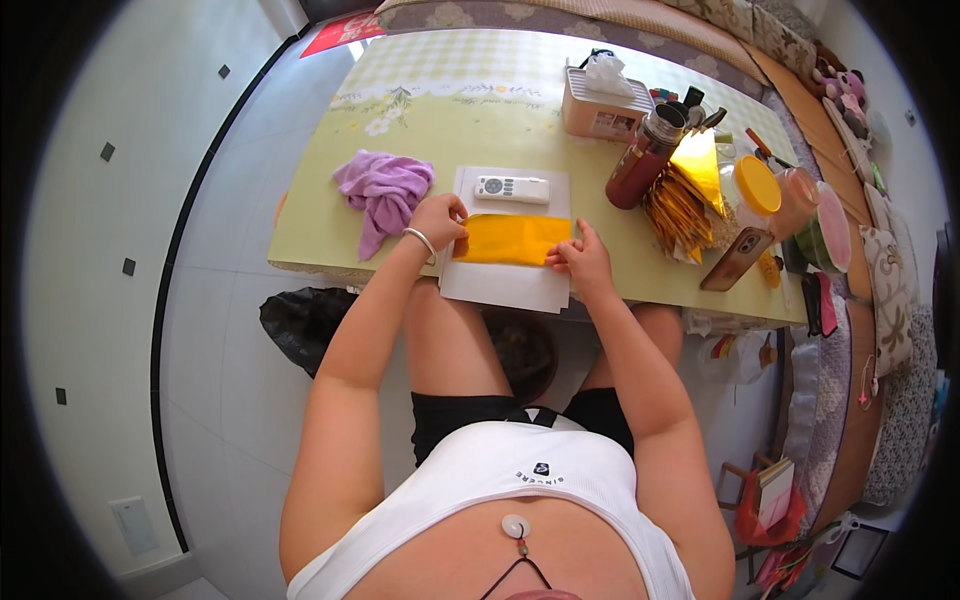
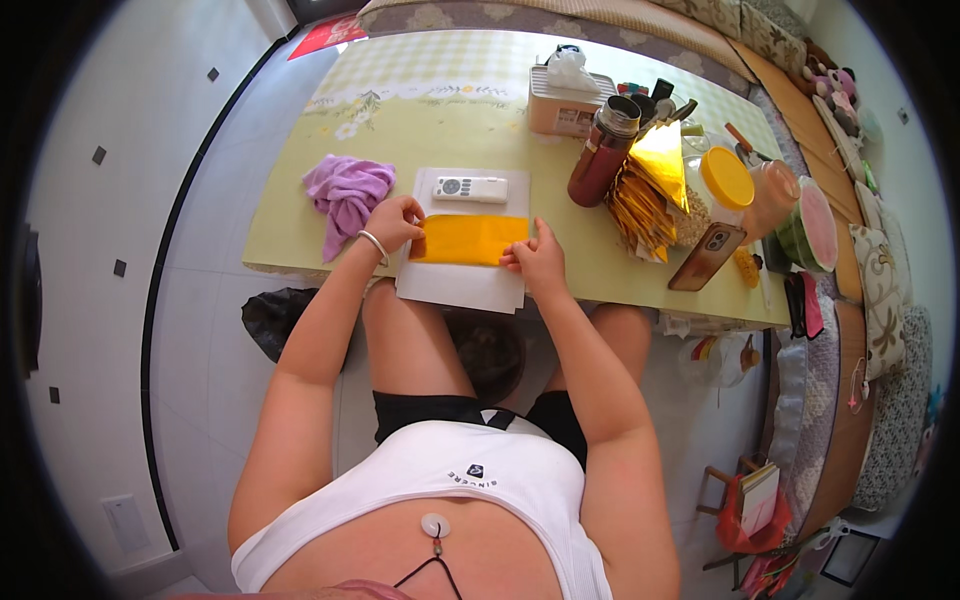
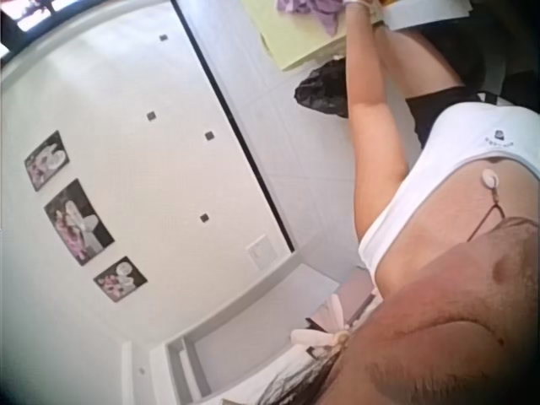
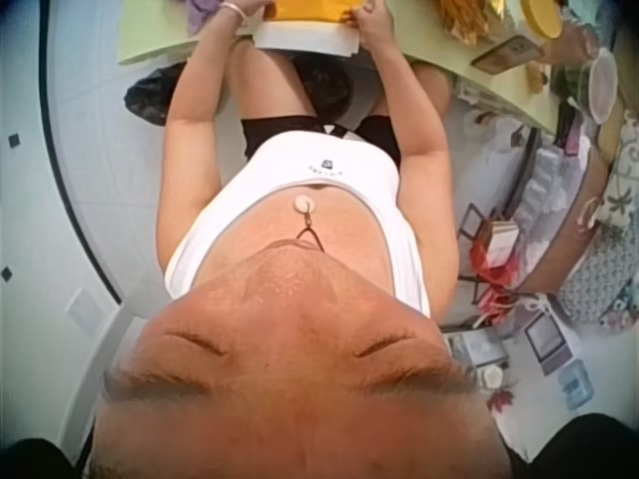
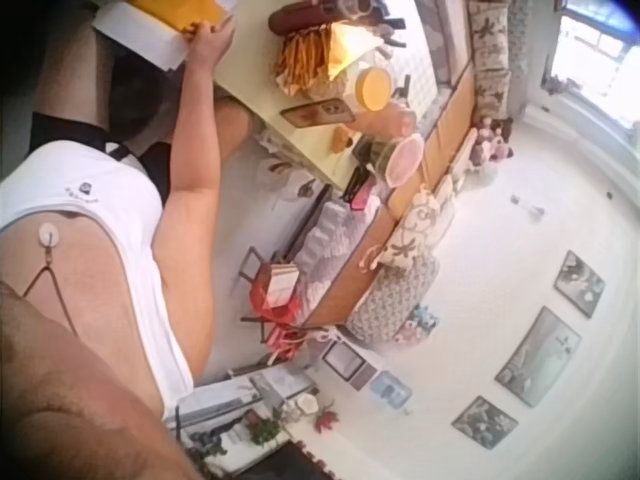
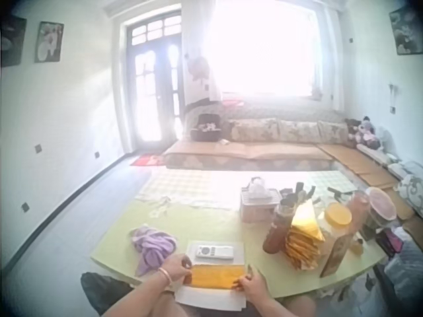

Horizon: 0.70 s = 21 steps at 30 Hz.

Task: The person sits on the floor and folds rectangular sheets of gold-colored paper into triangular shapes. They repeatedly fold the paper in half, then fold the corners to the center crease to form a triangle, and place the finished items into a stack on the table.

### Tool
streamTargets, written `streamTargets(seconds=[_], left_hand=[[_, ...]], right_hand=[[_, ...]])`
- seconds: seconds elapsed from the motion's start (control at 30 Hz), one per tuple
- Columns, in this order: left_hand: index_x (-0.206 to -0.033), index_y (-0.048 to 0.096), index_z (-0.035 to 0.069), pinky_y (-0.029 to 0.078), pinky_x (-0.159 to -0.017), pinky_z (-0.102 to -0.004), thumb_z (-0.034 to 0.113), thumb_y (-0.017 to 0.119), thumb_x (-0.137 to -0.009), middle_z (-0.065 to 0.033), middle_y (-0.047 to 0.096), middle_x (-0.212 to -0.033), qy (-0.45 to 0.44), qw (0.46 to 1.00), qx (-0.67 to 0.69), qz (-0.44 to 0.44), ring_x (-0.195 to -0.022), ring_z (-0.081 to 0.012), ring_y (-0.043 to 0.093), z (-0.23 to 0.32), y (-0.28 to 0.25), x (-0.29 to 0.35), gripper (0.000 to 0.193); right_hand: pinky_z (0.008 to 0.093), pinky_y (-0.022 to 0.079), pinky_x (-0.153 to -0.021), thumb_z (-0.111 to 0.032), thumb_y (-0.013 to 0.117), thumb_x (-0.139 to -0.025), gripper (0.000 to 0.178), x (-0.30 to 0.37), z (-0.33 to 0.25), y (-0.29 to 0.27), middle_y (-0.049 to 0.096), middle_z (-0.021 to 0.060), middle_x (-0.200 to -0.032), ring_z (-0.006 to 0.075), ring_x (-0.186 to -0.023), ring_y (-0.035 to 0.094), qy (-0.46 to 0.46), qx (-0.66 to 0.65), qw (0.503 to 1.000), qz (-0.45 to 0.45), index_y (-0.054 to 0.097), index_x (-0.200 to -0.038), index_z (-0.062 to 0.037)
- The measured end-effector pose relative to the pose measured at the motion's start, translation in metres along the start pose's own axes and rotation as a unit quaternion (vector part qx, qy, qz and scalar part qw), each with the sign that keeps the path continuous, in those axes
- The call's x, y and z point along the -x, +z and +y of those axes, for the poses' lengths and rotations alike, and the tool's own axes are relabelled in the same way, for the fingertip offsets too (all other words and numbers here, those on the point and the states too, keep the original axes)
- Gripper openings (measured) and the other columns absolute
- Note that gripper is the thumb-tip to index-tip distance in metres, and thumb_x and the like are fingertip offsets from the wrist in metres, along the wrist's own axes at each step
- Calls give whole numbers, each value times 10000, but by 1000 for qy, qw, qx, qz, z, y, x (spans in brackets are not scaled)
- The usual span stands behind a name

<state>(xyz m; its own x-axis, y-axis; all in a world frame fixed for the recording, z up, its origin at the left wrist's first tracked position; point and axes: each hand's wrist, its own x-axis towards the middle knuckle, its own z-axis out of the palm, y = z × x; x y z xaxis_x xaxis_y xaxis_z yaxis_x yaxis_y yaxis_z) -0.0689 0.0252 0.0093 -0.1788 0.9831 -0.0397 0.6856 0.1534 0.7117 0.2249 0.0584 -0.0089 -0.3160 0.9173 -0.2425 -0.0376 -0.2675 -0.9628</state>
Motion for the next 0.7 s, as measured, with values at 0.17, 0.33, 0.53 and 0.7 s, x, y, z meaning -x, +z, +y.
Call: streamTargets(seconds=[0.17, 0.33, 0.53, 0.7], left_hand=[[-865, 694, 38, 525, -613, -290, 41, 716, -728, -66, 689, -769, 45, 996, 49, 65, -658, -159, 649, -1, 1, 1, 138], [-942, 683, 13, 520, -551, -225, -9, 667, -847, -78, 710, -809, -61, 940, 333, 41, -657, -139, 694, 28, -6, 39, 99], [-930, 691, -37, 558, -615, -240, 33, 683, -894, -109, 726, -851, -93, 902, 417, 58, -738, -157, 714, 10, 7, 56, 79], [-896, 696, -57, 549, -639, -240, 70, 717, -887, -97, 713, -804, -91, 913, 394, 48, -715, -140, 687, 10, 9, 60, 129]], right_hand=[[246, 573, -611, 6, 513, -945, 696, 0, -2, -1, 681, 158, -915, 199, -726, 708, 8, -31, 999, -5, 164, -1546, 52], [259, 583, -631, -53, 546, -977, 413, 3, -5, -2, 693, 144, -927, 201, -733, 710, 11, -82, 997, 1, 453, -1366, 51], [255, 580, -618, -166, 640, -980, 146, 9, -11, 1, 706, 104, -864, 175, -715, 718, 5, -76, 997, 20, 616, -981, -22], [261, 565, -558, -189, 674, -963, 176, 14, -16, 1, 708, 94, -810, 175, -657, 714, 10, -46, 998, 40, 631, -920, -24]])
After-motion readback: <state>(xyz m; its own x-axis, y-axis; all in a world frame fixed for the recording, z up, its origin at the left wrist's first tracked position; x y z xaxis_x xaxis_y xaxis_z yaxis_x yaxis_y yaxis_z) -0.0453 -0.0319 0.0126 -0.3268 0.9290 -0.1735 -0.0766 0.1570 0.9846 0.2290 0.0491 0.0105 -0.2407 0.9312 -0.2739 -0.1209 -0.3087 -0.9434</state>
